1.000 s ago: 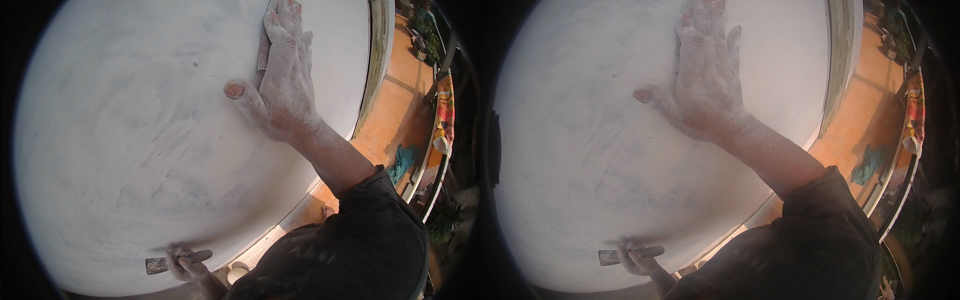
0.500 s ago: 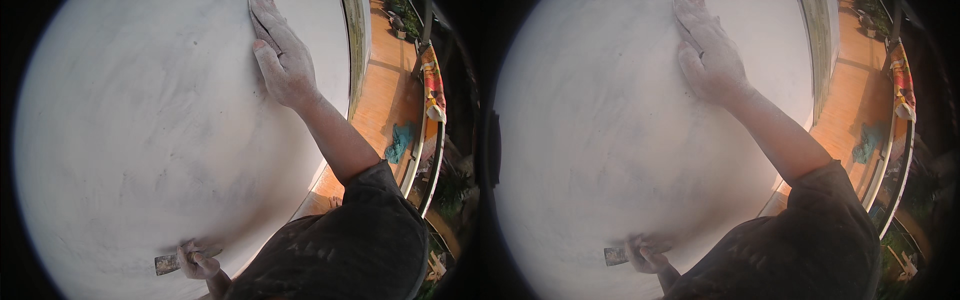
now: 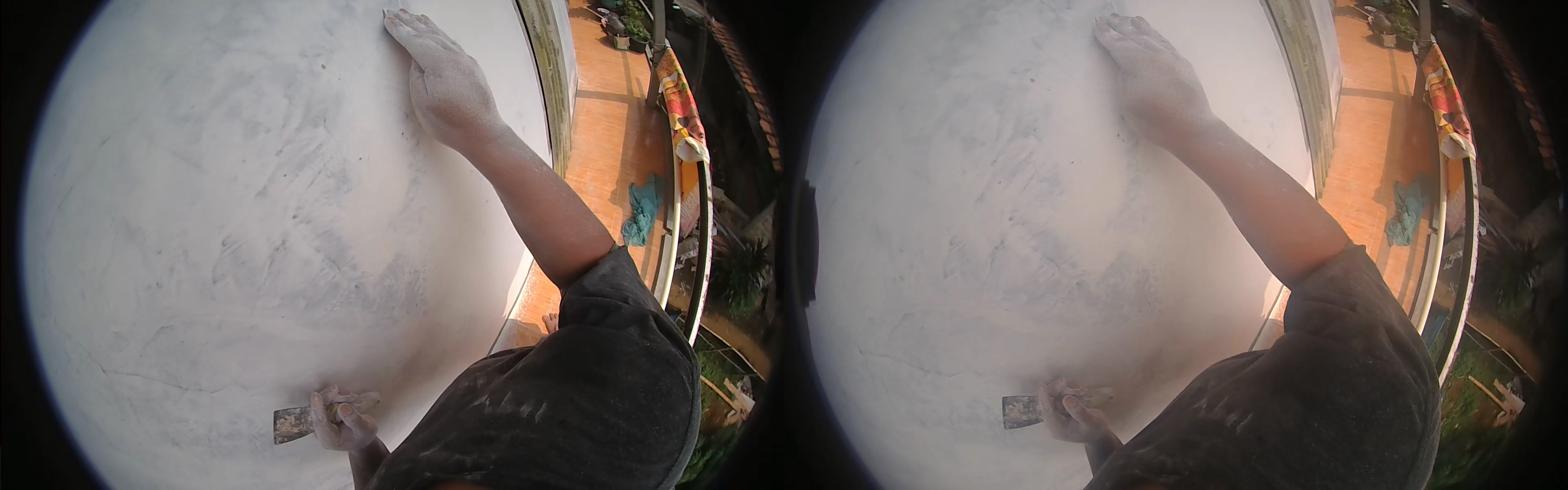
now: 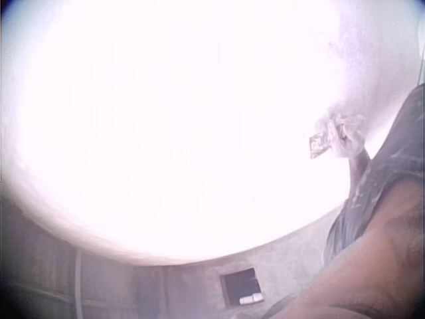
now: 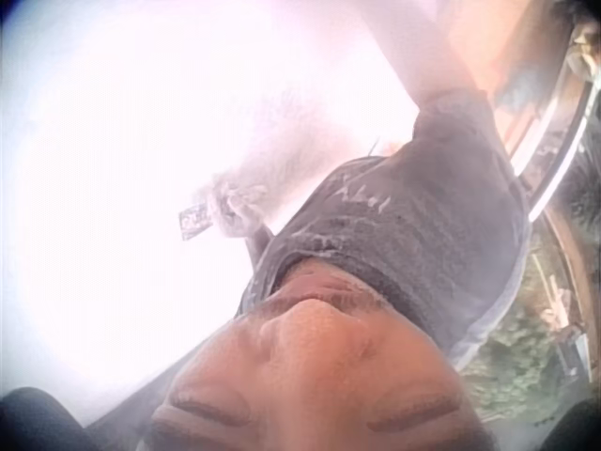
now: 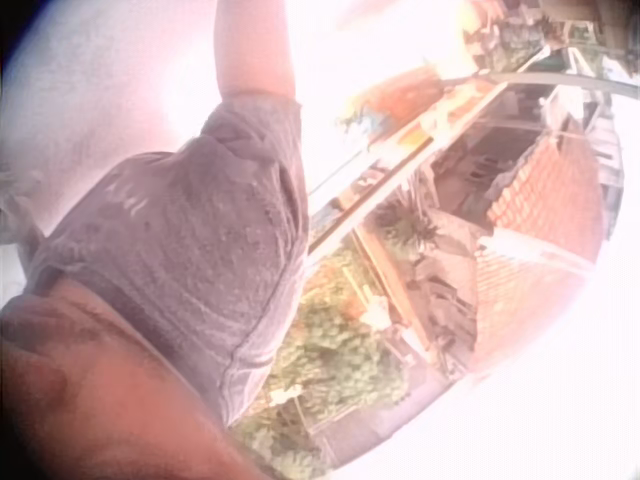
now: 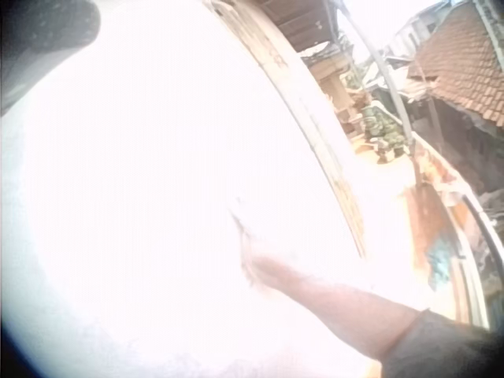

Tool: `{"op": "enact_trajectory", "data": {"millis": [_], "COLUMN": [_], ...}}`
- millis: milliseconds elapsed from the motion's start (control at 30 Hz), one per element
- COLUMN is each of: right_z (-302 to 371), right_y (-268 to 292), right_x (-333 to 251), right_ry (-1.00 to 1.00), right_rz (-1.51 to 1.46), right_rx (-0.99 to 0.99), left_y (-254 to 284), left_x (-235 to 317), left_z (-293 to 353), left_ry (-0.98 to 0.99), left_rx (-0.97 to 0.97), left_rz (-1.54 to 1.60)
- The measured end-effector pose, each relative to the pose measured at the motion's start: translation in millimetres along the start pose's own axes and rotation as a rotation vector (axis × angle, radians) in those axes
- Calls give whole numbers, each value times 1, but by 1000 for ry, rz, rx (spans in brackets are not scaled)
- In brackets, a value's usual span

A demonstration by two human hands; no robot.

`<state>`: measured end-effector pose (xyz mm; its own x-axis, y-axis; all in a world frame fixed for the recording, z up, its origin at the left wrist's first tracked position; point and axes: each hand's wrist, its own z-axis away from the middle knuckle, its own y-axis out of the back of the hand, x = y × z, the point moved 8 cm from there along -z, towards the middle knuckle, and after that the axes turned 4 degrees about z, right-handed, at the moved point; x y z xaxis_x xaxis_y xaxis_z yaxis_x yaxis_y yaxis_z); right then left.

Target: The person smooths a white wall surface using a sanding block and a putty knife. They alternate between rubbing the wall with the sanding block and scraping or scraping off residue with the putty knife, working across different sections of the wall.

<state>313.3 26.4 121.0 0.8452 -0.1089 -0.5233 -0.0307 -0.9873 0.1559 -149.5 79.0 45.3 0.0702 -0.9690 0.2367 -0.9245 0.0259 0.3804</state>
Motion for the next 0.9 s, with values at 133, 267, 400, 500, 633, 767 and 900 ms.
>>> {"op": "enact_trajectory", "data": {"millis": [133, 267, 400, 500, 633, 767, 900], "right_z": [19, 56, -2, -29, 30, -11, 4], "right_y": [19, 9, 15, 22, 5, 15, 6], "right_x": [-47, -76, -45, -38, -63, -37, -46], "right_ry": [16, -1, -76, -134, -53, -96, -120], "right_rz": [-11, 9, 8, -101, 63, 80, 86], "right_rx": [104, -132, -24, 101, -53, 28, -52], "left_y": [2, 4, 8, 6, 12, 4, 11], "left_x": [3, 3, -6, -8, -16, 2, -31], "left_z": [0, 4, 8, 12, 17, 19, 18], "left_ry": [-46, -88, -4, 17, 75, -249, 80], "left_rx": [-17, 11, 36, -18, 19, 5, 76], "left_rz": [-129, -246, -148, -104, -93, -432, -152]}}
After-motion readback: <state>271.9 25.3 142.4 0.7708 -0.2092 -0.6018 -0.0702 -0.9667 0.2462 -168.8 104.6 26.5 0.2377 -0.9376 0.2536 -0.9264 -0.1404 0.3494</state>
